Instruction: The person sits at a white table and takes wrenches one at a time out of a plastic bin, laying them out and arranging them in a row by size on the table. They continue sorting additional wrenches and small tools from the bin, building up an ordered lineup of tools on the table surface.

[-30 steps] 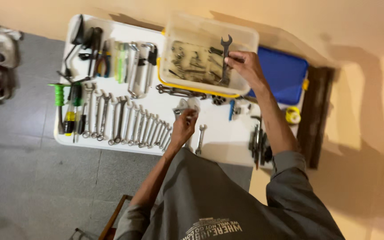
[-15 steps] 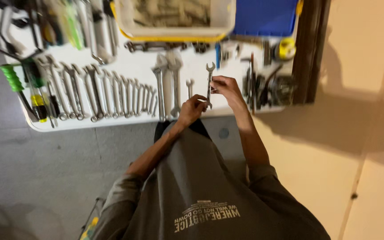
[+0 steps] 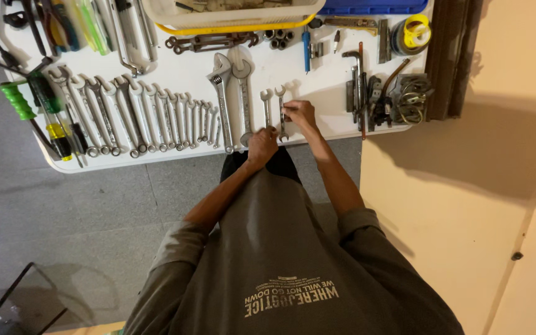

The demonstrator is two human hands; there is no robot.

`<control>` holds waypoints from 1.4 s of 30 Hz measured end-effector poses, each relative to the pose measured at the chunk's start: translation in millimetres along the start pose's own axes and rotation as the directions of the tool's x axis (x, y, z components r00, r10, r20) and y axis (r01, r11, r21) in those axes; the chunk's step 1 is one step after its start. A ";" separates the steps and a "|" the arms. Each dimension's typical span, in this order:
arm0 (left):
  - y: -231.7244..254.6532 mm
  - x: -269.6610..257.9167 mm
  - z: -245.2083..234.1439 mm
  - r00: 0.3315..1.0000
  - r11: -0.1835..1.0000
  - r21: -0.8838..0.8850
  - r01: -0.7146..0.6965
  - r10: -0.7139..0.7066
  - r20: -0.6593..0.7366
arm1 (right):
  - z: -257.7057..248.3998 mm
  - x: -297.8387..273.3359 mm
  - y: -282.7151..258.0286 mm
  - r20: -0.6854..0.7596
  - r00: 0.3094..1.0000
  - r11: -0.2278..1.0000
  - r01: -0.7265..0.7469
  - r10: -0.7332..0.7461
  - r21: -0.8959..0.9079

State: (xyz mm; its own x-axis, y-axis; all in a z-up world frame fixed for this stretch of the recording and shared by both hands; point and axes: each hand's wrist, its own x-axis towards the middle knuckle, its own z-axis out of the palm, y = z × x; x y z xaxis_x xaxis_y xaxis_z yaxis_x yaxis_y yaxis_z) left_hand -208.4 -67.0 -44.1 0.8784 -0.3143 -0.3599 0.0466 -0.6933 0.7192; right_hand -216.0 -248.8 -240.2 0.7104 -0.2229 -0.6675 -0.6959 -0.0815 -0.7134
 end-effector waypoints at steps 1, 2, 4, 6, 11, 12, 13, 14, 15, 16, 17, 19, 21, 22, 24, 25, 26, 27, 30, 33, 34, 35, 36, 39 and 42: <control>-0.3 -1.5 -2.7 0.998 0.998 0.062 -0.020 0.023 -0.052 | 0.5 0.3 -1.2 0.006 1.000 0.999 0.009 -0.009 0.040; -1.5 -2.3 -5.0 0.994 0.991 0.125 -0.037 0.050 -0.102 | 1.8 2.0 -3.2 0.012 1.000 0.997 0.017 -0.018 0.080; -4.6 -2.8 -6.7 0.981 1.000 0.029 0.012 -0.006 -0.192 | 4.0 4.5 -6.1 0.030 0.999 0.995 0.016 -0.019 0.098; -9.8 0.6 -7.8 0.967 0.999 -0.033 0.033 -0.041 -0.251 | 10.1 12.0 -11.4 0.051 0.999 0.998 0.006 -0.009 0.057; -31.6 3.5 -0.9 0.974 0.996 -0.081 0.027 -0.045 -0.222 | 23.9 20.7 -5.3 -0.044 0.999 1.000 0.008 -0.008 -0.005; -35.8 3.5 1.5 0.979 0.999 -0.047 -0.009 -0.001 -0.205 | 24.0 21.4 -2.3 -0.070 0.998 1.000 0.004 -0.005 -0.024; -40.4 3.4 5.4 0.982 0.999 -0.014 -0.047 0.043 -0.184 | 23.0 20.6 1.6 -0.074 0.997 1.000 0.015 -0.016 -0.022; -46.2 3.2 10.0 0.983 0.996 0.017 -0.085 0.087 -0.162 | 22.0 18.9 5.3 -0.078 0.997 0.999 0.026 -0.027 -0.019; -52.5 3.3 15.4 0.991 0.997 0.029 -0.066 0.069 -0.118 | 21.1 17.2 7.9 -0.082 0.996 0.999 0.036 -0.037 -0.017; -58.4 3.4 20.7 0.996 0.998 0.042 -0.047 0.050 -0.075 | 20.0 15.0 9.6 -0.084 0.996 0.999 0.024 -0.028 -0.047; -62.8 4.7 26.3 0.999 0.998 0.055 -0.033 0.035 -0.029 | 17.5 12.4 10.6 -0.090 0.996 0.997 0.013 -0.019 -0.076; -70.6 8.0 36.1 0.995 0.992 0.088 -0.095 0.097 -0.025 | 15.0 8.2 7.8 -0.094 0.995 0.996 0.008 -0.016 -0.090; -76.1 11.6 45.1 0.994 0.989 0.098 -0.112 0.113 -0.004 | 14.3 4.4 2.1 -0.092 0.995 0.998 0.021 -0.026 -0.061; -77.5 13.3 49.9 0.995 0.991 0.091 -0.100 0.099 0.016 | 13.8 3.2 -0.9 -0.088 0.996 0.999 0.012 -0.015 -0.035; -78.6 16.7 57.4 0.994 0.991 0.073 -0.108 0.105 0.037 | 13.6 1.2 -6.3 -0.086 0.996 1.000 -0.006 0.008 0.022; -78.2 18.0 60.6 0.991 0.990 0.061 -0.127 0.125 0.037 | 13.6 0.5 -7.8 -0.091 0.996 1.000 -0.012 0.014 0.021; -77.2 19.0 63.1 0.989 0.988 0.049 -0.146 0.145 0.036 | 12.8 0.0 -8.7 -0.097 0.995 1.000 -0.019 0.021 0.021; -75.7 20.4 64.4 0.986 0.986 0.037 -0.165 0.164 0.031 | 12.1 0.3 -9.3 -0.100 0.995 1.000 -0.023 0.025 0.019; -70.6 22.8 58.4 0.982 0.982 0.003 -0.188 0.188 0.010 | 15.6 4.0 -8.7 -0.086 0.996 1.000 -0.024 0.025 0.011; -62.0 22.2 44.6 0.992 0.992 -0.012 -0.125 0.126 0.032 | 22.0 7.2 -1.9 -0.064 0.998 0.998 0.015 -0.019 -0.062; -58.7 20.8 39.5 0.994 0.996 -0.001 -0.090 0.090 0.067 | 24.9 7.2 1.7 -0.059 0.997 0.995 0.034 -0.040 -0.097; -56.0 19.6 33.4 0.993 0.998 0.013 -0.055 0.053 0.101 | 29.9 7.7 4.4 -0.052 0.997 0.990 0.054 -0.062 -0.132; -53.4 18.0 27.4 0.995 0.998 0.036 -0.042 0.038 0.095 | 35.0 7.8 6.8 -0.043 0.996 0.983 0.075 -0.083 -0.167; -47.6 15.2 10.5 0.999 0.998 0.057 -0.042 0.040 0.028 | 50.4 7.3 9.5 -0.073 0.991 0.983 0.103 -0.116 -0.154; -50.9 14.1 9.6 0.992 0.994 0.021 -0.105 0.106 -0.067 | 57.4 5.9 7.7 -0.122 0.971 0.949 0.165 -0.204 -0.269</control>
State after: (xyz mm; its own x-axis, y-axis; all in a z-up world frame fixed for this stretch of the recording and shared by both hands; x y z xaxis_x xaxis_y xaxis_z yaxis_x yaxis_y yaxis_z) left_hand -203.0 -42.3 -91.4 0.9083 -0.3420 -0.2407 -0.0560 -0.6698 0.7404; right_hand -211.2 -195.0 -261.8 0.8190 -0.3186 -0.4771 -0.5712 -0.3754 -0.7299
